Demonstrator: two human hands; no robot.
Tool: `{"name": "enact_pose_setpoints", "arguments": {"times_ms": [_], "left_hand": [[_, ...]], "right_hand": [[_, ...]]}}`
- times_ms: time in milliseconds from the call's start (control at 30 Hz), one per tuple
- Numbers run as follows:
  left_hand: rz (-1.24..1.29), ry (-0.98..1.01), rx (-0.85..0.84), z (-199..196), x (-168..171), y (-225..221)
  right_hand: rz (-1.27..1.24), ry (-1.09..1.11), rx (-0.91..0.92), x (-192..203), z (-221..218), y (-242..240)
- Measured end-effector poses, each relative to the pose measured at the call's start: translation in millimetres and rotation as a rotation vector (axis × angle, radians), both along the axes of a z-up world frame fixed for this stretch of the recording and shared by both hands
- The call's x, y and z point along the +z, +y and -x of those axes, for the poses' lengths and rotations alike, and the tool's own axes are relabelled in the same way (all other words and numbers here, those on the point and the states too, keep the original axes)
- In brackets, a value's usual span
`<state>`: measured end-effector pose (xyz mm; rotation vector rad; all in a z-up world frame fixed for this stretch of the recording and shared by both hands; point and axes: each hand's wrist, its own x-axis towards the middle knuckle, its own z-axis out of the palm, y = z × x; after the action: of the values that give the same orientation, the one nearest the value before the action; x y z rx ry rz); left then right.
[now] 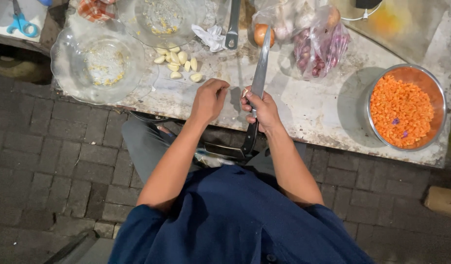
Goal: The person is peeling garlic cloves on a preparation table, using a knife to trim the ends and their fingers to peel away the skin.
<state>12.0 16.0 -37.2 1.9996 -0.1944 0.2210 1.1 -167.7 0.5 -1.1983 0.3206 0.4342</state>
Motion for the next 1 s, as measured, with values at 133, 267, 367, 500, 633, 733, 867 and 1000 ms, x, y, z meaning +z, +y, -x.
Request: {"name": "enact_pose_setpoints", "arguments": {"times_ms": [133, 267, 367, 500, 633, 733, 867, 1000], "left_hand": [[-0.087, -0.063, -0.071, -4, 5, 5], [-0.049, -0.080, -0.025, -7, 4, 13], [0.026, -0.099, -0.041, 1, 20, 6], [-0.016, -0.107, -0.189, 12, 37, -9], [-0.043, -0.028, -0.216, 8, 37, -10], [-0.041, 0.059, -0.203, 10, 36, -12], [0.029, 0.129, -0.108, 19, 30, -19], [0.111, 0.069, -0.008, 28, 24, -25]], "right_hand": [[0.073, -0.019, -0.003, 11, 3, 2], [0.144, -0.037, 0.011, 11, 5, 0], [0.160, -0.066, 0.048, 6, 5, 0], [0.234, -0.149, 0.122, -6, 5, 1], [0.313, -0.194, 0.146, -1, 8, 1], [0.326, -0.204, 0.154, -5, 8, 0], [0.304, -0.181, 0.131, 2, 10, 7], [0.252, -0.113, 0.067, 7, 9, 14]]}}
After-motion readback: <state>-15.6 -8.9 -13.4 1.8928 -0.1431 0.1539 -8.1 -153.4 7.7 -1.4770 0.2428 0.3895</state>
